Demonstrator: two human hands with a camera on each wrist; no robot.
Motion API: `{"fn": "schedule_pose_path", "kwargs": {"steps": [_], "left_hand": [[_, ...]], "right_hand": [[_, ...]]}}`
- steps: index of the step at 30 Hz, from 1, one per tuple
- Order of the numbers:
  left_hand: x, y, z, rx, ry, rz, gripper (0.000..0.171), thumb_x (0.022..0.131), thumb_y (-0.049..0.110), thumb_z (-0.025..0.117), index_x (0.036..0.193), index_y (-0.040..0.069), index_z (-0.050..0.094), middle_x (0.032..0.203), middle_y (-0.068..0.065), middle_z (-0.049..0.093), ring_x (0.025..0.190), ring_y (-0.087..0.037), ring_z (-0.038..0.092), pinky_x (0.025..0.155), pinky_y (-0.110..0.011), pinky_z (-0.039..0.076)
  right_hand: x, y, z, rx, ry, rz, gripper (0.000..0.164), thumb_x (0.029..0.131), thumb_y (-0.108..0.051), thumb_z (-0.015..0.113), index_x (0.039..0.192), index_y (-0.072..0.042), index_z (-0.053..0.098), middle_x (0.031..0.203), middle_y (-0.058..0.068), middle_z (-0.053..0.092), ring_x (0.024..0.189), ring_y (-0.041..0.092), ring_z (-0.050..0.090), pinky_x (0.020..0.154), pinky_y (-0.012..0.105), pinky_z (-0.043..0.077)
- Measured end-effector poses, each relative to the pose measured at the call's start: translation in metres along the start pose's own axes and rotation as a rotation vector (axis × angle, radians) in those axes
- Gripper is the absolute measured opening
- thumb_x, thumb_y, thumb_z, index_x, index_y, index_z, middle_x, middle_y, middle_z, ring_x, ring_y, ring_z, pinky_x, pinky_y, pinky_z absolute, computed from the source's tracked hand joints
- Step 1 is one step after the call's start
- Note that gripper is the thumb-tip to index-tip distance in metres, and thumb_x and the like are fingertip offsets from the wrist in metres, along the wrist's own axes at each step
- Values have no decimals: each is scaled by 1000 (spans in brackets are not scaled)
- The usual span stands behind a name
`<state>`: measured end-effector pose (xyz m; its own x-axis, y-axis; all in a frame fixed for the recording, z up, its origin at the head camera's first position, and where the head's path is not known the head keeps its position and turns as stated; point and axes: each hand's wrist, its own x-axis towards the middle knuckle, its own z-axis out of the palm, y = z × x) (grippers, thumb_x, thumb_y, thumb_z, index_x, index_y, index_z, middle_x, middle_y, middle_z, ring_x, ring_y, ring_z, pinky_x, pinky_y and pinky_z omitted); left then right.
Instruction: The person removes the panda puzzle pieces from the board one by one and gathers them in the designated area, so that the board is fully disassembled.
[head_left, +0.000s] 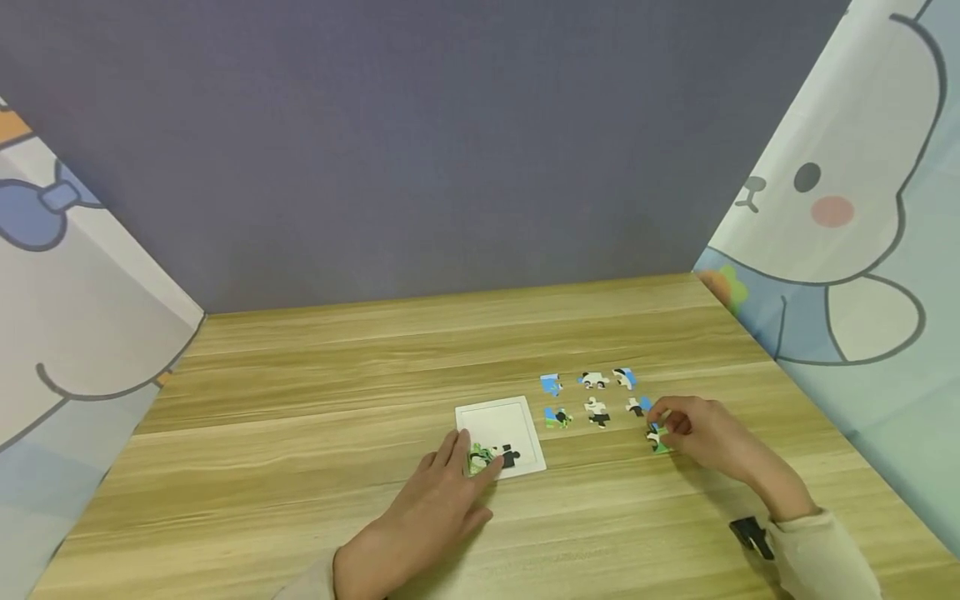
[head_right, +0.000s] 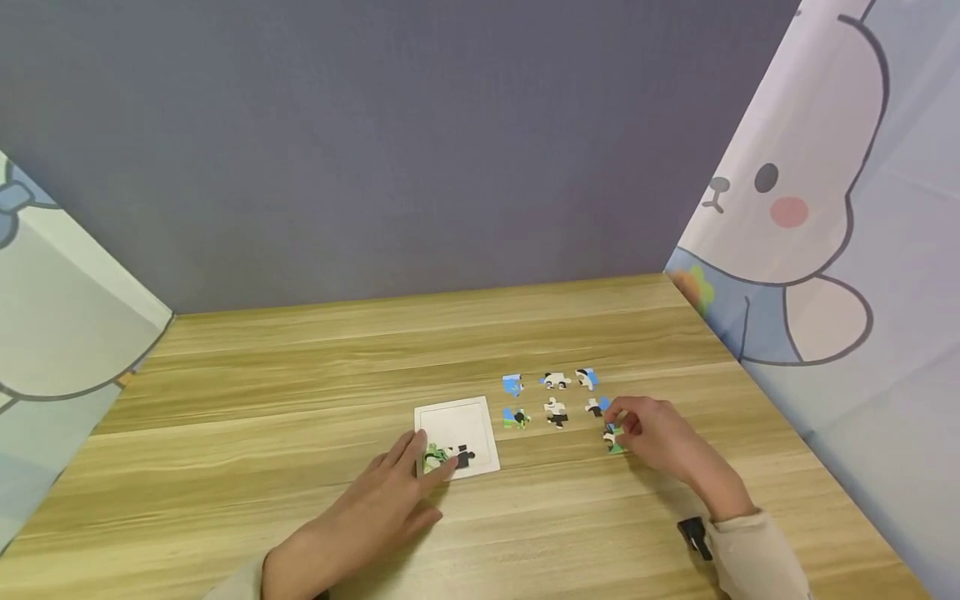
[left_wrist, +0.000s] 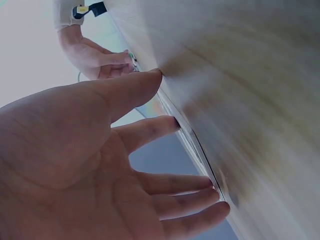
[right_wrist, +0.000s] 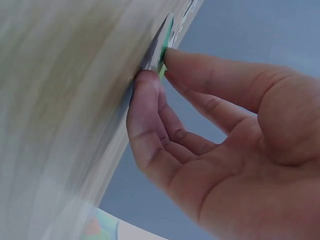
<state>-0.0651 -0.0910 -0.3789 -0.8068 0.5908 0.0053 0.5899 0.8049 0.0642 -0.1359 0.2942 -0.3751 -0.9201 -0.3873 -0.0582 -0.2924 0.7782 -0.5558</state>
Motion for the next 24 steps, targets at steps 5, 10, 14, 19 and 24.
{"fn": "schedule_pose_path", "kwargs": {"steps": [5, 10, 14, 19, 24], "left_hand": [[0, -2, 0, 12, 15, 3, 57, 93, 44, 68, 145, 24, 54, 141, -31, 49, 131, -41, 49, 91, -48, 53], [1, -2, 0, 22, 40, 13, 57, 91, 44, 70, 143, 24, 56, 138, -31, 51, 129, -40, 51, 88, -47, 55], [1, -3, 0, 28, 39, 15, 56, 92, 43, 69, 143, 25, 56, 138, -30, 51, 129, -40, 51, 87, -46, 55], [3, -4, 1, 47, 58, 25, 53, 93, 37, 70, 142, 24, 57, 135, -31, 53, 126, -40, 54, 85, -46, 56], [4, -4, 3, 52, 91, 37, 48, 92, 23, 72, 138, 25, 60, 131, -31, 56, 122, -40, 57, 79, -47, 57]], "right_hand": [[1, -3, 1, -40, 11, 6, 23, 84, 3, 73, 102, -11, 68, 88, 1, 65, 78, 14, 61, 64, 30, 52], [2, -11, 5, -93, 9, 66, 22, 83, 6, 71, 97, -11, 68, 89, 5, 60, 76, 17, 56, 63, 33, 48], [3, -19, 8, -140, 20, 102, 23, 81, 10, 68, 95, -8, 64, 90, 11, 53, 75, 21, 51, 61, 34, 45], [5, -26, 12, -201, 110, 71, 31, 74, 13, 68, 100, -4, 64, 91, 13, 55, 75, 22, 54, 60, 35, 47], [11, -43, 22, -233, 208, -71, 29, 76, 12, 66, 100, -4, 66, 93, 9, 60, 72, 14, 56, 59, 29, 48]]}}
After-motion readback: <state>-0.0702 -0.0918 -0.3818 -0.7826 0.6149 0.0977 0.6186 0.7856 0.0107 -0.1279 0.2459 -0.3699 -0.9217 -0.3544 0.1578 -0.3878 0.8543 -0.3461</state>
